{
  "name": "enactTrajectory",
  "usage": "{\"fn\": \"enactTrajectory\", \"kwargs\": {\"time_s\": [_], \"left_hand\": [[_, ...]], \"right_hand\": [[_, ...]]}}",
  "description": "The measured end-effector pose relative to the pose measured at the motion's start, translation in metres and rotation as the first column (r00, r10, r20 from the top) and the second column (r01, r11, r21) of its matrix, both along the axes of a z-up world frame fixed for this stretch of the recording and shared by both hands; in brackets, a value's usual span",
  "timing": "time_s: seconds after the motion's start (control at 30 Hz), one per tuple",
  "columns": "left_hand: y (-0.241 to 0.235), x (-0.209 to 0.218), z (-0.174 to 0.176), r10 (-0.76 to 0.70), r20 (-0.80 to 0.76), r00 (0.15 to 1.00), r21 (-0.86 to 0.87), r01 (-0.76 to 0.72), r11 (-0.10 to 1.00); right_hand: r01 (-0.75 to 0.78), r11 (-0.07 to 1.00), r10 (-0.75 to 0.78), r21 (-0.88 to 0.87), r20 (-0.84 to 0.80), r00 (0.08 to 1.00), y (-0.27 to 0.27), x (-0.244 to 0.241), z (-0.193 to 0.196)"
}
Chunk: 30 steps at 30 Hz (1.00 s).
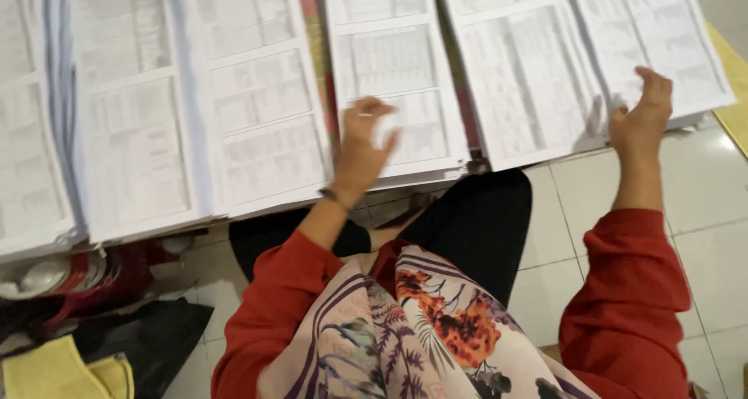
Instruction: A person sitting on the floor is rapidly sorting, flipping through, and organizing large stacks of printed documents.
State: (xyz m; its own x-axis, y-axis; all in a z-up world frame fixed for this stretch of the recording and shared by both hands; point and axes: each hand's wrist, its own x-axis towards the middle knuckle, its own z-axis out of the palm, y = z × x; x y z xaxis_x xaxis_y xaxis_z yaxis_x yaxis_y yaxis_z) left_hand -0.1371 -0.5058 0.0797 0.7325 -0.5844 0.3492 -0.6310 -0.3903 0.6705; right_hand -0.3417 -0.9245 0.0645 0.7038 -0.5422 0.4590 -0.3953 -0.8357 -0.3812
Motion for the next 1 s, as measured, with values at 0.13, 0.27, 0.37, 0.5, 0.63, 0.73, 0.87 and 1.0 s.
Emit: {"fn": "enactTrajectory", "kwargs": {"time_s": [0.13, 0.27, 0.37, 0.5, 0.63, 0.73, 0.87, 1.0], "left_hand": [[-0.092, -0.044, -0.011, -0.281, 0.065, 0.957, 0.126, 0.272, 0.954], [-0.151, -0.078, -0.036, -0.395, 0.133, 0.909, 0.388, 0.319, 0.865], [-0.166, -0.097, -0.063, -0.397, 0.236, 0.887, 0.341, 0.307, 0.889], [-0.161, -0.104, -0.067, -0.344, 0.313, 0.885, 0.277, 0.262, 0.925], [-0.154, -0.097, -0.053, -0.365, 0.326, 0.872, 0.333, 0.256, 0.908], [-0.16, -0.091, -0.057, -0.314, 0.38, 0.87, 0.255, 0.227, 0.94], [-0.176, -0.081, -0.08, -0.185, 0.457, 0.87, 0.106, 0.153, 0.982], [-0.152, -0.08, -0.053, -0.219, 0.281, 0.934, 0.028, 0.22, 0.975]], "right_hand": [[0.224, 0.975, -0.197, 0.005, -0.459, 0.867, -0.062, -0.055, -0.034], [0.054, 0.998, -0.056, -0.017, -0.287, 0.956, -0.082, -0.079, -0.032], [0.085, 0.996, -0.086, -0.014, -0.145, 0.986, -0.103, -0.09, -0.03], [0.026, 0.998, -0.008, -0.063, 0.271, 0.963, -0.093, -0.067, -0.012], [-0.176, 0.968, 0.228, -0.181, 0.33, 0.916, -0.016, -0.019, 0.014], [-0.348, 0.914, 0.386, -0.21, 0.178, 0.905, 0.039, 0.001, 0.006], [-0.47, 0.881, 0.468, -0.054, -0.052, 0.882, 0.084, -0.003, -0.016], [-0.46, 0.887, 0.449, -0.034, -0.161, 0.879, 0.11, -0.006, -0.005]]}}
